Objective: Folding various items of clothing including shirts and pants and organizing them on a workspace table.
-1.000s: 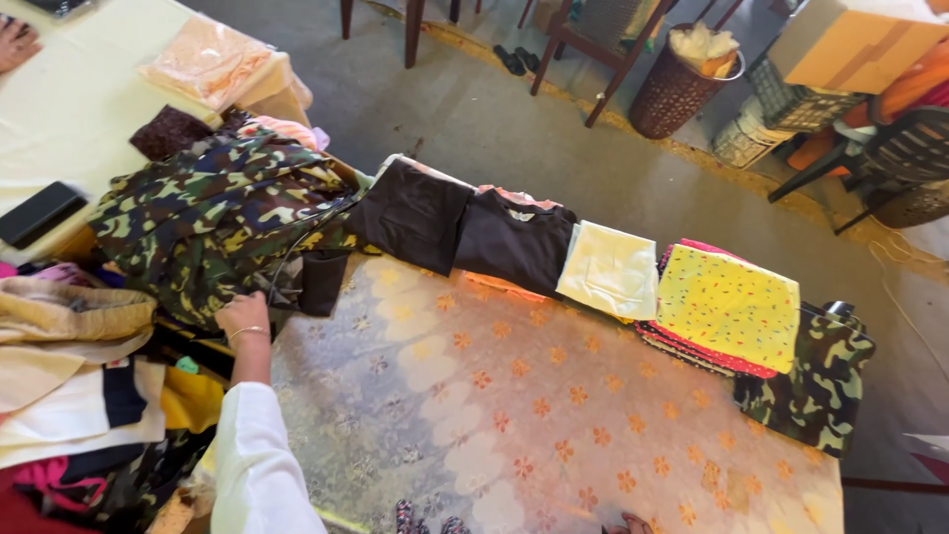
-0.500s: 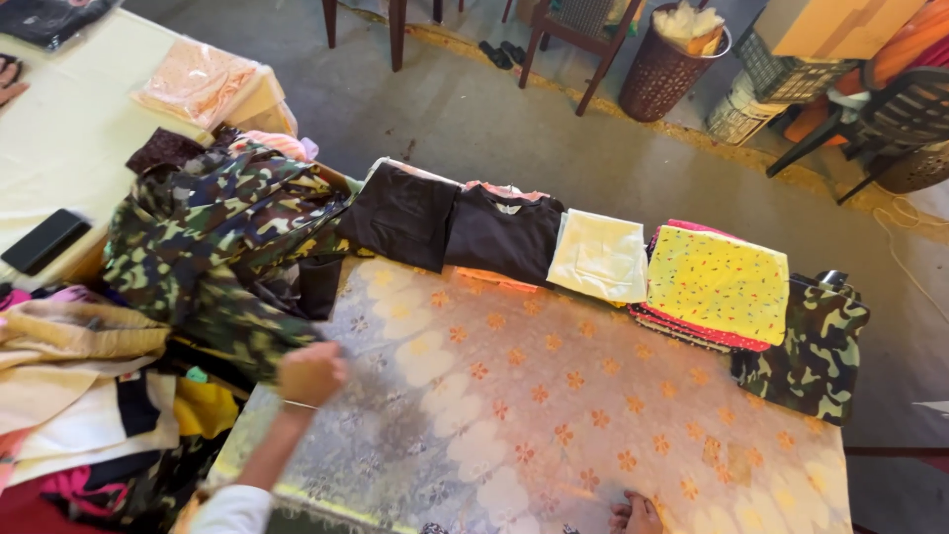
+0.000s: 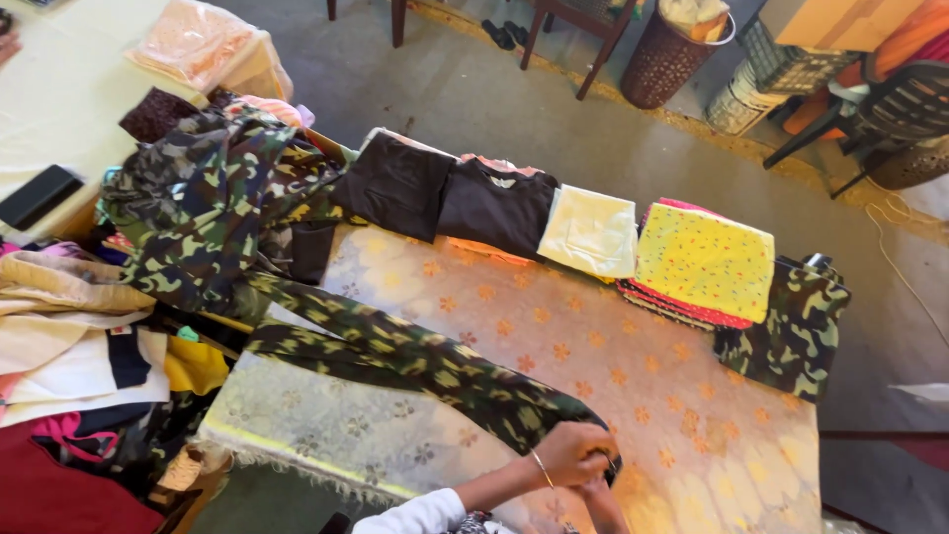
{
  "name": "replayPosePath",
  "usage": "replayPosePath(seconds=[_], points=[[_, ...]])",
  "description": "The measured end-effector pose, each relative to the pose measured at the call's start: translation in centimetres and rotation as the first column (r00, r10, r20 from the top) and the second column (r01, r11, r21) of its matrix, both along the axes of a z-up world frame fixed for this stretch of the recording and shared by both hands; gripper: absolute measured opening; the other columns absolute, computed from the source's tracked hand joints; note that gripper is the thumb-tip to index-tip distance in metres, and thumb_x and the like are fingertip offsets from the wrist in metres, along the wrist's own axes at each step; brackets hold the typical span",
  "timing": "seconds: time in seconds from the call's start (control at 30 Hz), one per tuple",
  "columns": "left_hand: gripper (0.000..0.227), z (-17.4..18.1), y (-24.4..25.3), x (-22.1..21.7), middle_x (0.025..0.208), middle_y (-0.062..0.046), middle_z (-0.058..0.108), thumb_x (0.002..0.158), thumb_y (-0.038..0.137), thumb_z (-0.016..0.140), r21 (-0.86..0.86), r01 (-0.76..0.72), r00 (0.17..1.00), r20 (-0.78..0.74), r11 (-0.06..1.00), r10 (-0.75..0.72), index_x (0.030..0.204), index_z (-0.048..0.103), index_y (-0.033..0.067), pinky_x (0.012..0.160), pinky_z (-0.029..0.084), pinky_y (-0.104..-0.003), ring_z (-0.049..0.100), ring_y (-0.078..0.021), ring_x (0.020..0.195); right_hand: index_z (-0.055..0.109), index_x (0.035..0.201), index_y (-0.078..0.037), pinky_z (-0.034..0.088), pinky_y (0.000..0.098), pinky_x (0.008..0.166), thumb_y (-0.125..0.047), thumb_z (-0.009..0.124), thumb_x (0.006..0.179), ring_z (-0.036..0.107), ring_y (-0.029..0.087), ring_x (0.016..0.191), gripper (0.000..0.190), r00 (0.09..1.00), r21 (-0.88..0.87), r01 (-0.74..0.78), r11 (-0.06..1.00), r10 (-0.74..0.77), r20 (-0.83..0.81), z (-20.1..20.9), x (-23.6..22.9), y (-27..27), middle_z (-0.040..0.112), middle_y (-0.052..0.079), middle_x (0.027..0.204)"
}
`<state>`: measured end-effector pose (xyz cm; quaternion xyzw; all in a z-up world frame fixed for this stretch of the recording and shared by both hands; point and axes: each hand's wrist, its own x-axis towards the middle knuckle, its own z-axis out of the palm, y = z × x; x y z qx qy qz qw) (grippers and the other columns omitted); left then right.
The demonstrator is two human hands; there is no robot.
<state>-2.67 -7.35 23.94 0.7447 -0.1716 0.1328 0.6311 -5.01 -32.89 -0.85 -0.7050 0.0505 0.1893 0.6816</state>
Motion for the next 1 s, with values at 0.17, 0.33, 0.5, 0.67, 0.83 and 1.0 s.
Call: replayPosePath(seconds=[0.17,0.33,0.5,0.67,0.83,1.0], points=[[0.032,-3.8,-2.5,-0.7,0.111,-0.009,0.067,0.093,0.024,0.063,0.125,0.206,0.978,-0.057,0.97,-0.201,0.123,0.062,0.0143,0.09,0.052,-0.042,0.066,-0.0299,0.105,0.055,0.131,-0.005,0.056,0.037,0.09,-0.009,0.069,0.095,0.062,0.018,0.11,0.039,0.97,0.1,-0.006,0.995,-0.019,0.244,-9.4,0.4,-7.8,0.065,0.008,0.127],[0.107,-5.9,6.1,-2.5,0.145,-0.005,0.048,0.061,0.063,0.083,0.768,-0.191,0.982,0.146,0.611,0.124,0.152,0.042,0.0273,0.097,0.035,-0.055,0.043,-0.0313,0.134,0.054,0.139,-0.01,0.057,0.0366,0.091,-0.009,0.065,0.088,0.065,0.019,0.114,0.053,0.955,0.064,0.152,0.986,-0.163,0.248,11.2,4.9,-0.9,0.066,0.006,0.129],[0.105,-16.3,18.9,-7.6,0.152,-0.003,0.043,0.051,0.053,0.094,0.939,-0.129,0.866,-0.049,0.318,0.498,0.144,0.047,0.0364,0.088,0.034,-0.057,0.036,-0.0288,0.138,0.064,0.13,-0.003,0.059,0.0366,0.078,-0.023,0.061,0.104,0.072,0.022,0.09,0.033,0.854,0.414,0.51,0.754,-0.502,-0.139,17.9,7.3,-8.1,0.075,0.008,0.112],[0.078,-16.9,22.7,-11.2,0.141,0.008,0.048,0.069,0.05,0.08,0.992,-0.1,0.8,0.032,0.08,0.6,0.139,0.048,0.0413,0.092,0.038,-0.05,0.045,-0.021,0.124,0.059,0.132,-0.006,0.043,0.0264,0.053,-0.027,0.064,0.098,0.055,0.012,0.067,0.04,0.804,-0.077,0.581,0.81,-0.586,-0.099,-0.9,9.1,-24.5,0.061,0.003,0.089],[0.058,-19.1,23.3,-12.3,0.133,0.009,0.057,0.084,0.036,0.072,0.972,-0.221,0.751,0.223,-0.082,0.621,0.14,0.057,0.0375,0.095,0.041,-0.046,0.051,-0.0182,0.12,0.049,0.134,-0.027,0.05,0.0324,0.063,-0.048,0.075,0.085,0.062,0.013,0.086,0.059,0.692,-0.238,0.627,0.742,-0.671,-0.265,5.3,5.3,-20.3,0.062,-0.001,0.098],[0.026,-20.3,22.8,-11.5,0.129,0.008,0.059,0.102,0.031,0.065,0.93,-0.28,0.691,0.368,-0.239,0.622,0.128,0.062,0.0295,0.09,0.044,-0.042,0.056,-0.0188,0.117,0.06,0.132,-0.011,0.035,0.042,0.064,-0.032,0.087,0.081,0.053,0.025,0.08,0.062,0.848,-0.281,0.449,0.848,-0.504,-0.166,7.4,6.1,-15.2,0.064,0.011,0.108]])
